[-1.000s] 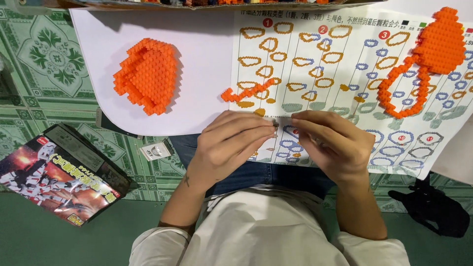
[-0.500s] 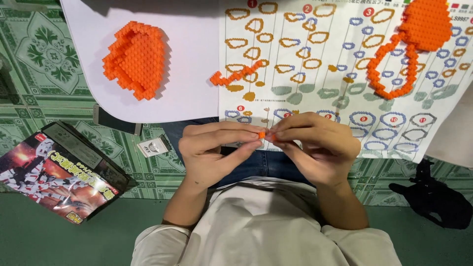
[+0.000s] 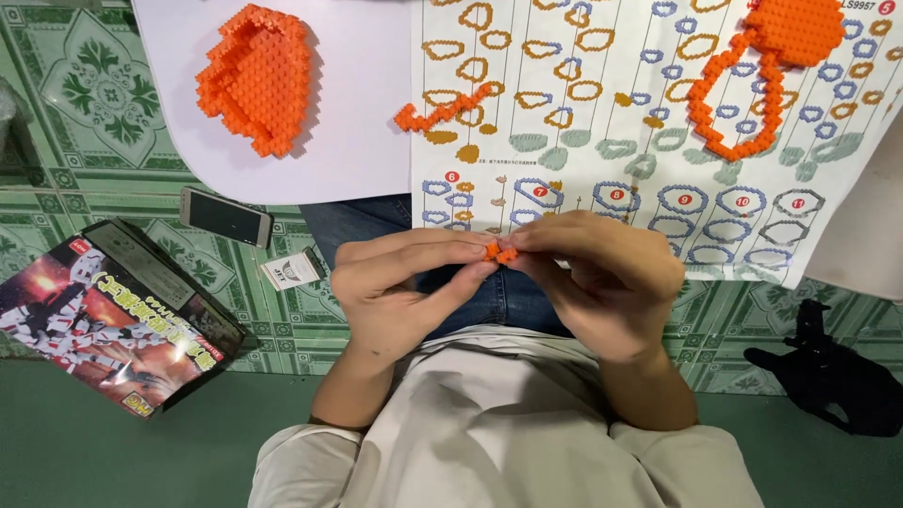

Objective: The person assembles small orange plastic bricks by hand, following a printed instruction sheet. They repeatedly pick bricks from a tray, connect them into small chains, and place the chains on the paper. The person occasionally sifts through the tray to locate additional pieces.

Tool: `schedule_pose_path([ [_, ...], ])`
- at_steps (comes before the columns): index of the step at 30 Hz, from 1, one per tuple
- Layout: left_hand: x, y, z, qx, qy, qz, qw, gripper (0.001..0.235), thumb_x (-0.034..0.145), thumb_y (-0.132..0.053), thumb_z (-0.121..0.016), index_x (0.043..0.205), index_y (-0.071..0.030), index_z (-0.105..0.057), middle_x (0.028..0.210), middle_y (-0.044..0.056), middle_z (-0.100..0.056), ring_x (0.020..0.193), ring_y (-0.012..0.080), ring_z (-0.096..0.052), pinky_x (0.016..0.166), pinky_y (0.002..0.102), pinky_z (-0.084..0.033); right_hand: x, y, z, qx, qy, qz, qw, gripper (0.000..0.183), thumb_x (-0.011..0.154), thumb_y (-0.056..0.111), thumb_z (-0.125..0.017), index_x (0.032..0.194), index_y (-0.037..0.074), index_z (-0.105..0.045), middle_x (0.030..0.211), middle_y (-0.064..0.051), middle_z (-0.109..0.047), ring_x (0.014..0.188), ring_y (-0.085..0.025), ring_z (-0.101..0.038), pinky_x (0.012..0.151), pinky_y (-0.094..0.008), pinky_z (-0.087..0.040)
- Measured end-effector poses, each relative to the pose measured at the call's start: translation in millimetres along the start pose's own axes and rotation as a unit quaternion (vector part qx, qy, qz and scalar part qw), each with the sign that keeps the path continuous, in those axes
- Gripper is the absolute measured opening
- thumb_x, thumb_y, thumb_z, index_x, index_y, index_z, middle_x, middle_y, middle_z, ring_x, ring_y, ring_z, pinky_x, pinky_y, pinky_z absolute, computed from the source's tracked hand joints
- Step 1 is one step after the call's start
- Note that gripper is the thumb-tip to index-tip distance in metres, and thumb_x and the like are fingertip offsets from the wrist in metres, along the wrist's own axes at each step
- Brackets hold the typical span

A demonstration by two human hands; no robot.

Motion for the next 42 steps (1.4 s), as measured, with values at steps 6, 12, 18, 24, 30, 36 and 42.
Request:
schedule_pose_path([
  [6,-3.1,-7.2,-1.7,0.045,-0.006,-0.018,0.999,0.014,0.068,0.007,-0.078,0.077,0.0,-0.07,0.077,0.014,-0.072,0.068,0.0223,-0.071,0.064,0.03,-0.058,-2.3,6.4,-3.2,-0.008,0.0,0.016,1.0,0.009,0.076,-0.016,-0.065,0.08,-0.009,-0.066,0.074,-0.02,-0.066,0.06,-0.019,-0.065,0.056,-0.026,-0.055],
  [12,-6.6,-11.0,-3.3,0.057,-0.002,-0.025,0.998,0.014,0.069,0.007,-0.078,0.078,-0.001,-0.071,0.076,0.014,-0.072,0.067,0.0222,-0.071,0.064,0.031,-0.057,-4.9,12.3,-2.8,-0.036,0.001,0.021,0.999,0.007,0.079,-0.014,-0.064,0.081,-0.008,-0.066,0.072,-0.019,-0.066,0.056,-0.014,-0.058,0.055,-0.025,-0.053],
  [18,-7.9,-14.4,-4.1,0.064,-0.003,-0.032,0.997,0.014,0.068,0.007,-0.078,0.076,-0.001,-0.071,0.076,0.012,-0.072,0.065,0.019,-0.07,0.063,0.028,-0.056,-7.2,10.8,-2.5,-0.03,0.01,0.019,0.999,0.006,0.08,-0.014,-0.063,0.082,-0.009,-0.065,0.072,-0.02,-0.066,0.056,-0.015,-0.059,0.055,-0.026,-0.054],
  [24,-8.9,-13.5,-2.2,0.071,0.004,-0.043,0.997,0.012,0.069,0.006,-0.078,0.075,-0.001,-0.071,0.076,0.013,-0.072,0.066,0.021,-0.07,0.063,0.029,-0.056,-6.1,11.9,-5.2,-0.02,0.021,-0.002,1.0,0.006,0.078,-0.016,-0.063,0.082,-0.011,-0.064,0.073,-0.021,-0.065,0.057,-0.018,-0.058,0.058,-0.027,-0.056],
  [30,-9.0,-13.9,-2.3,0.074,0.004,-0.056,0.996,0.011,0.07,0.007,-0.077,0.076,0.0,-0.071,0.076,0.012,-0.071,0.066,0.0212,-0.07,0.063,0.028,-0.056,-3.3,13.3,-7.1,-0.013,0.032,-0.011,0.999,0.009,0.078,-0.014,-0.065,0.086,-0.008,-0.065,0.074,-0.019,-0.065,0.057,-0.014,-0.052,0.055,-0.026,-0.053],
  [36,-7.0,-13.3,-3.4,0.081,0.012,-0.065,0.994,0.012,0.069,0.009,-0.076,0.075,0.001,-0.07,0.075,0.014,-0.071,0.066,0.0232,-0.07,0.063,0.03,-0.057,-2.3,14.4,-8.1,-0.038,0.031,-0.008,0.999,0.007,0.079,-0.014,-0.065,0.083,-0.008,-0.065,0.075,-0.017,-0.065,0.057,-0.015,-0.05,0.056,-0.024,-0.052],
  [42,-4.7,1.3,-5.4,0.065,0.043,-0.029,0.997,0.012,0.07,0.007,-0.076,0.078,0.0,-0.07,0.076,0.011,-0.071,0.069,0.0237,-0.07,0.067,0.032,-0.057,-2.8,10.6,-10.7,-0.116,0.05,0.036,0.991,0.005,0.079,-0.009,-0.067,0.08,-0.004,-0.067,0.079,-0.015,-0.067,0.065,-0.022,-0.064,0.061,-0.029,-0.055],
])
Point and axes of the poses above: each hand's wrist, its own x-axis towards the middle knuckle, its own z-axis out of the back of the hand, y = z × x, the point moved 8 cm from there along x, towards the middle knuckle
